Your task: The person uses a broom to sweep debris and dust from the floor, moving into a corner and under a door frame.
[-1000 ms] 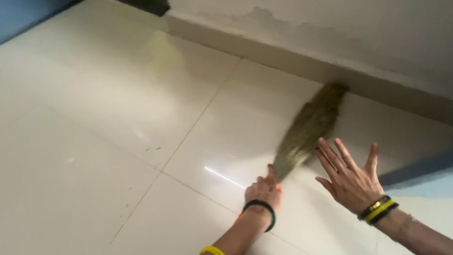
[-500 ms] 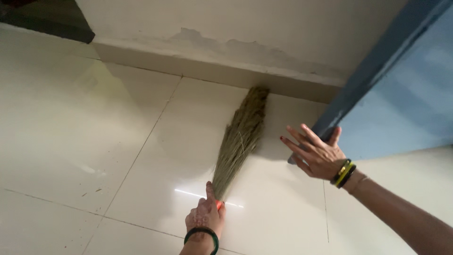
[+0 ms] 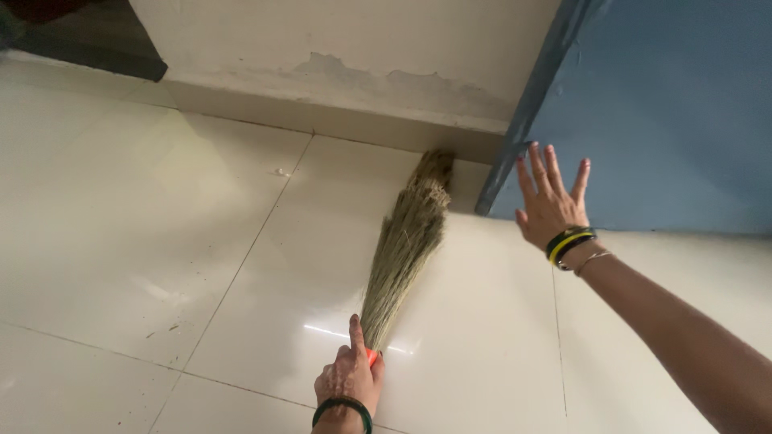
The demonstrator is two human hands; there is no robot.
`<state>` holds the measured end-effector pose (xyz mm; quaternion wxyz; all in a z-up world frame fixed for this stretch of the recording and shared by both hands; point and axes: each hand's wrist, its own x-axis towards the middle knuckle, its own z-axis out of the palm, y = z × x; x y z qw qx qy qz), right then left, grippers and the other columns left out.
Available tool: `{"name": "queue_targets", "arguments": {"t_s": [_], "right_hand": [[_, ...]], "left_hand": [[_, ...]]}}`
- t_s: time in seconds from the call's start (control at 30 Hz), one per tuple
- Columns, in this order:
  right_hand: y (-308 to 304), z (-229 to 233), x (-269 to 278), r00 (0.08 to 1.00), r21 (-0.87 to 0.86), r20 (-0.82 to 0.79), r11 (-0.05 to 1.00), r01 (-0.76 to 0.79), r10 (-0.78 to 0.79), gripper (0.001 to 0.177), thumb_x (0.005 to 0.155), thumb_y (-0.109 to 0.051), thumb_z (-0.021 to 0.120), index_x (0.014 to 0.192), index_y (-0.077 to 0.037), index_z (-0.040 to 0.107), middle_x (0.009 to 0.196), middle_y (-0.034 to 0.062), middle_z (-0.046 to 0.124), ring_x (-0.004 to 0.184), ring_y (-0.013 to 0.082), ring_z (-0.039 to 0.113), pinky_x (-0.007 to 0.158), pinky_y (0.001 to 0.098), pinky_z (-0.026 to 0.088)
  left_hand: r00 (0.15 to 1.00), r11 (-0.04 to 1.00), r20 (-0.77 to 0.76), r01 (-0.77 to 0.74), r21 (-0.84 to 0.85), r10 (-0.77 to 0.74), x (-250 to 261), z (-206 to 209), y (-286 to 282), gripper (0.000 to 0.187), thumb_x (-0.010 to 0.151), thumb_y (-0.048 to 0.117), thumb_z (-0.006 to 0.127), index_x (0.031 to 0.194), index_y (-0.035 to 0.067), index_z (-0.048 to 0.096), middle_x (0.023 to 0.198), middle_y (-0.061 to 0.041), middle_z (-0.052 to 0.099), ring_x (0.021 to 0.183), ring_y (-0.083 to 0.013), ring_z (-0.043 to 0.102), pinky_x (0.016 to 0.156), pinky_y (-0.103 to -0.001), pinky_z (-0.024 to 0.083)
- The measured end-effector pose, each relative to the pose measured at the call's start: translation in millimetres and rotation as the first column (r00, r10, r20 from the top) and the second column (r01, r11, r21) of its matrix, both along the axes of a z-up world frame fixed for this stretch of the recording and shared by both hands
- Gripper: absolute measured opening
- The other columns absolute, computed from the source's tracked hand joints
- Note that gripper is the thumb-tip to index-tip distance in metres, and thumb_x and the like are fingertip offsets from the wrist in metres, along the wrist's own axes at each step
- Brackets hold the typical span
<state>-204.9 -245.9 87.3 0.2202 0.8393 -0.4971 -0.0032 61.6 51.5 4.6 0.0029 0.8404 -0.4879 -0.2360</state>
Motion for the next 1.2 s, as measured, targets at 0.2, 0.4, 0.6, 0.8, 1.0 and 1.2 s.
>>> {"name": "queue_targets", "arguments": {"t_s": [0.2, 0.4, 0.6, 0.8, 1.0, 1.2], "right_hand": [[-33.8, -8.3, 1.8, 0.971, 0.099, -0.195, 0.982, 0.162, -0.14, 0.093, 0.091, -0.049, 0.056, 0.163, -0.014, 0.008, 0.172, 0.0033, -0.005, 0.157, 0.0182, -0.001, 0.118, 0.0707, 0.0], [-72.8, -7.8, 11.5, 0.955, 0.22, -0.153, 0.933, 0.284, -0.254, 0.084, 0.096, -0.043, 0.053, 0.162, -0.016, 0.009, 0.172, -0.0023, -0.008, 0.156, 0.0185, -0.004, 0.116, 0.0725, -0.002], [-105.0, -14.1, 23.1, 0.945, 0.259, -0.133, 0.91, 0.325, -0.299, 0.074, 0.101, -0.042, 0.043, 0.161, -0.016, 0.009, 0.171, -0.0018, -0.012, 0.156, 0.0219, -0.006, 0.115, 0.0734, -0.003], [-104.1, -28.1, 22.2, 0.951, 0.268, -0.046, 0.913, 0.307, -0.306, 0.079, 0.098, -0.052, 0.041, 0.161, -0.016, 0.011, 0.171, -0.0023, -0.014, 0.155, 0.0207, -0.007, 0.115, 0.072, -0.005], [-96.2, -29.5, 16.9, 0.955, 0.211, -0.06, 0.932, 0.296, -0.29, 0.087, 0.093, -0.065, 0.041, 0.161, -0.019, 0.013, 0.171, -0.0011, -0.011, 0.156, 0.0216, -0.006, 0.11, 0.0778, -0.006], [-66.3, -30.7, 9.5, 0.968, 0.263, -0.04, 0.931, 0.251, -0.25, 0.09, 0.087, -0.079, 0.032, 0.16, -0.032, 0.007, 0.169, -0.0023, -0.01, 0.153, 0.0292, -0.012, 0.104, 0.0819, -0.007]], "left_hand": [[0.999, 1.0, -0.039, 0.007, -0.012, -0.008, 3.2, -26.6, -1.3, 0.09, 0.094, 0.047, 0.06, 0.162, 0.019, 0.008, 0.098, -0.011, 0.068, 0.083, -0.0315, 0.073, 0.075, -0.046, 0.06], [0.998, 0.979, 0.057, 0.039, -0.202, -0.028, 13.3, -108.8, 7.6, 0.089, 0.084, 0.05, 0.068, 0.155, 0.018, 0.024, 0.087, -0.012, 0.068, 0.064, -0.032, 0.073, 0.059, -0.047, 0.061], [0.987, 0.798, 0.112, 0.158, -0.582, -0.113, 37.1, -245.0, 9.9, 0.1, 0.071, 0.039, 0.079, 0.155, 0.009, 0.035, 0.06, -0.009, 0.057, 0.034, -0.0244, 0.059, 0.035, -0.045, 0.052], [0.963, 0.745, 0.18, 0.268, -0.611, -0.199, 41.5, -260.6, 3.0, 0.098, 0.074, 0.039, 0.083, 0.152, 0.003, 0.035, 0.059, -0.011, 0.055, 0.032, -0.0261, 0.053, 0.027, -0.043, 0.048], [0.988, 0.971, 0.01, 0.152, -0.187, -0.153, 28.2, -132.2, -9.0, 0.093, 0.086, 0.042, 0.072, 0.16, 0.01, 0.026, 0.085, -0.013, 0.062, 0.052, -0.0223, 0.066, 0.049, -0.042, 0.059], [0.991, 0.983, 0.052, 0.127, -0.131, -0.121, 32.5, -41.9, -17.0, 0.076, 0.089, 0.04, 0.068, 0.149, 0.008, 0.033, 0.096, -0.013, 0.063, 0.082, -0.0256, 0.071, 0.069, -0.042, 0.062]]}}
